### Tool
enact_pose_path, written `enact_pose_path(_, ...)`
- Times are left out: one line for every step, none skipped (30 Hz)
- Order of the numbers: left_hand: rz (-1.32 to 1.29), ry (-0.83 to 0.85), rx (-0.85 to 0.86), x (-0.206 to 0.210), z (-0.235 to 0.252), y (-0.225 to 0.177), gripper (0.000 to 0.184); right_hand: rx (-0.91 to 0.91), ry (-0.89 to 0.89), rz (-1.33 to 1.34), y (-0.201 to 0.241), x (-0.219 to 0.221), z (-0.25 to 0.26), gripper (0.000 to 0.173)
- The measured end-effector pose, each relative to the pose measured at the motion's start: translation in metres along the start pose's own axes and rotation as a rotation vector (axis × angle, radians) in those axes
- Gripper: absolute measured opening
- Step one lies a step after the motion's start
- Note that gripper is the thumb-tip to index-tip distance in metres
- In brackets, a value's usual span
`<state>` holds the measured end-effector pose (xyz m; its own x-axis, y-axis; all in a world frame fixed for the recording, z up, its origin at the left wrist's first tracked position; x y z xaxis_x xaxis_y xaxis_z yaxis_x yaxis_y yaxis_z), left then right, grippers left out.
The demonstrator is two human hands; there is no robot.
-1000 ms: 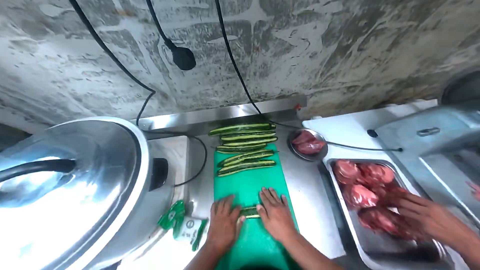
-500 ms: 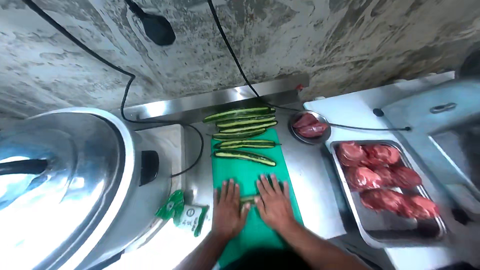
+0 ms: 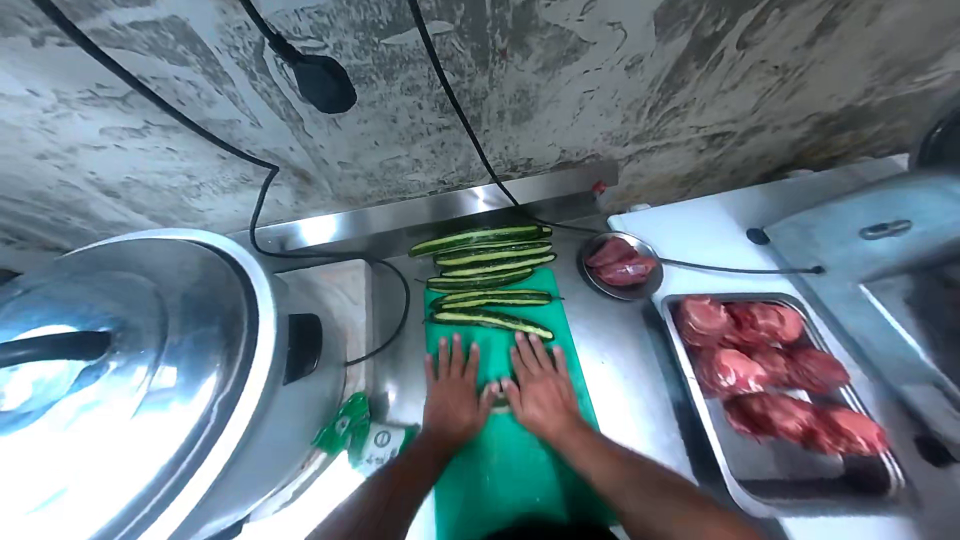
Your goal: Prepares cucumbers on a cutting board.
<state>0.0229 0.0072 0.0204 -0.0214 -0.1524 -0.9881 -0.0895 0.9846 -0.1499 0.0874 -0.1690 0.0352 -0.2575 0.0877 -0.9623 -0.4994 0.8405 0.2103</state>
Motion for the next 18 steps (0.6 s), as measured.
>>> enact_pose_path(0.006, 0.026, -0.037, -0.003, 0.017, 0.003, 0.086, 0.038, 0.010, 0.002, -0.001, -0.006, 0.018, 0.072)
enact_pose_path(0.013, 0.049, -0.061, -0.003, 0.025, 0.003, 0.086, 0.064, 0.018, -0.004, -0.002, -0.007, 0.026, 0.073)
enact_pose_path(0.020, 0.058, -0.058, -0.002, 0.021, 0.000, 0.086, 0.058, 0.011, -0.007, -0.003, -0.005, 0.022, 0.074)
enact_pose_path(0.018, 0.053, -0.029, -0.001, 0.006, -0.003, 0.086, 0.023, -0.017, 0.005, -0.002, 0.002, 0.006, 0.073)
enact_pose_path(0.001, 0.028, 0.020, 0.003, -0.017, -0.006, 0.086, -0.028, -0.059, 0.017, -0.001, 0.013, -0.020, 0.072)
enact_pose_path(-0.029, -0.015, 0.075, 0.008, -0.043, -0.009, 0.085, -0.082, -0.121, 0.017, 0.000, 0.025, -0.048, 0.070)
enact_pose_path(-0.059, -0.059, 0.116, 0.013, -0.064, -0.013, 0.084, -0.118, -0.184, 0.018, 0.000, 0.036, -0.070, 0.068)
enact_pose_path(-0.067, -0.085, 0.132, 0.017, -0.074, -0.016, 0.083, -0.130, -0.226, 0.009, -0.001, 0.042, -0.080, 0.067)
enact_pose_path(-0.054, -0.081, 0.121, 0.019, -0.069, -0.015, 0.081, -0.115, -0.229, -0.005, -0.001, 0.041, -0.075, 0.066)
enact_pose_path(-0.028, -0.052, 0.092, 0.017, -0.052, -0.013, 0.081, -0.082, -0.193, -0.016, 0.000, 0.034, -0.059, 0.068)
enact_pose_path(-0.010, -0.012, 0.054, 0.010, -0.027, -0.008, 0.082, -0.035, -0.128, -0.015, 0.000, 0.022, -0.034, 0.071)
enact_pose_path(-0.005, 0.037, 0.008, 0.002, -0.001, -0.004, 0.083, 0.020, -0.068, -0.010, 0.001, 0.007, -0.007, 0.074)
enact_pose_path(-0.009, 0.049, -0.033, -0.003, 0.021, 0.000, 0.084, 0.069, -0.037, -0.001, 0.001, -0.006, 0.017, 0.075)
enact_pose_path(-0.013, 0.035, -0.058, -0.005, 0.033, 0.002, 0.084, 0.105, -0.020, 0.004, 0.002, -0.014, 0.033, 0.074)
enact_pose_path(-0.016, 0.026, -0.066, -0.005, 0.036, 0.002, 0.084, 0.117, -0.019, 0.004, 0.002, -0.017, 0.038, 0.072)
enact_pose_path(-0.021, 0.033, -0.055, -0.005, 0.033, 0.001, 0.083, 0.098, -0.031, -0.002, 0.002, -0.015, 0.034, 0.070)
enact_pose_path(-0.030, 0.055, -0.031, -0.006, 0.023, 0.000, 0.082, 0.064, -0.051, -0.010, 0.002, -0.008, 0.021, 0.068)
enact_pose_path(-0.055, 0.067, -0.007, -0.007, 0.014, 0.000, 0.082, 0.029, -0.069, -0.008, 0.003, 0.000, 0.003, 0.065)
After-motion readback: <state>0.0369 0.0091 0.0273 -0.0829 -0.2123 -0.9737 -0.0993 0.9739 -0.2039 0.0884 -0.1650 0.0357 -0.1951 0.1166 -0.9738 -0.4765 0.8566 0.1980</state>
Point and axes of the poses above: each hand's wrist, its own z-axis towards the middle knuckle, its own x-axis out of the palm, y = z × x, the point moved 1 cm from there along z, towards the middle knuckle, and after that the axes turned 1 degree about z, right-handed, at the moved point
